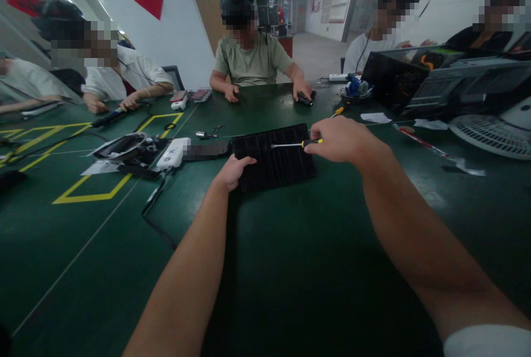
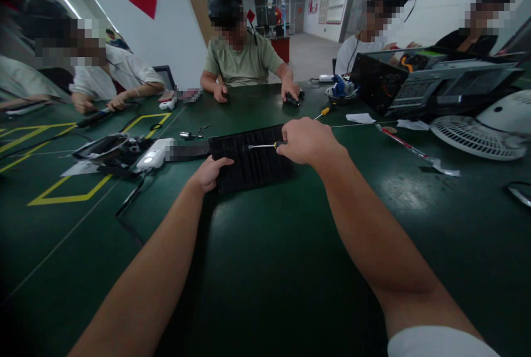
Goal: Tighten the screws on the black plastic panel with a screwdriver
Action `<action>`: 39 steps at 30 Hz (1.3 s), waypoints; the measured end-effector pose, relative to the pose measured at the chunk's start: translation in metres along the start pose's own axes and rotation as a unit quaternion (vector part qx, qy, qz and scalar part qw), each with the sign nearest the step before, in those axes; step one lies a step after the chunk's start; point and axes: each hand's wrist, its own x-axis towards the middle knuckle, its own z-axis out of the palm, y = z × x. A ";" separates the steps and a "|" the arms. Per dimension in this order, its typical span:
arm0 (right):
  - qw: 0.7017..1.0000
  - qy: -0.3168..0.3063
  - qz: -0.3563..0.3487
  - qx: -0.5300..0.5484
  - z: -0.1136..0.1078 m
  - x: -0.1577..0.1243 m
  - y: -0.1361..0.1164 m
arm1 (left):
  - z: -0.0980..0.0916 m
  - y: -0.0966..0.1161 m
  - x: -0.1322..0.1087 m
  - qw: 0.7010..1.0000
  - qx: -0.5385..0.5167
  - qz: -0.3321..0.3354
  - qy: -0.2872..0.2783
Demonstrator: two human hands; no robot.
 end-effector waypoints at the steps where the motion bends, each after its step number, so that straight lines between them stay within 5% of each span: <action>1: 1.000 -0.004 -0.002 0.000 0.000 0.000 0.000 | 0.000 0.000 0.000 1.000 0.001 0.001 -0.001; 16: 0.998 -0.055 0.019 -0.018 0.001 0.004 0.000 | -0.001 -0.002 0.002 1.000 -0.005 -0.003 0.006; 39: 0.998 -0.055 0.000 -0.005 -0.001 0.000 0.000 | -0.001 -0.001 0.001 1.000 -0.002 0.006 -0.001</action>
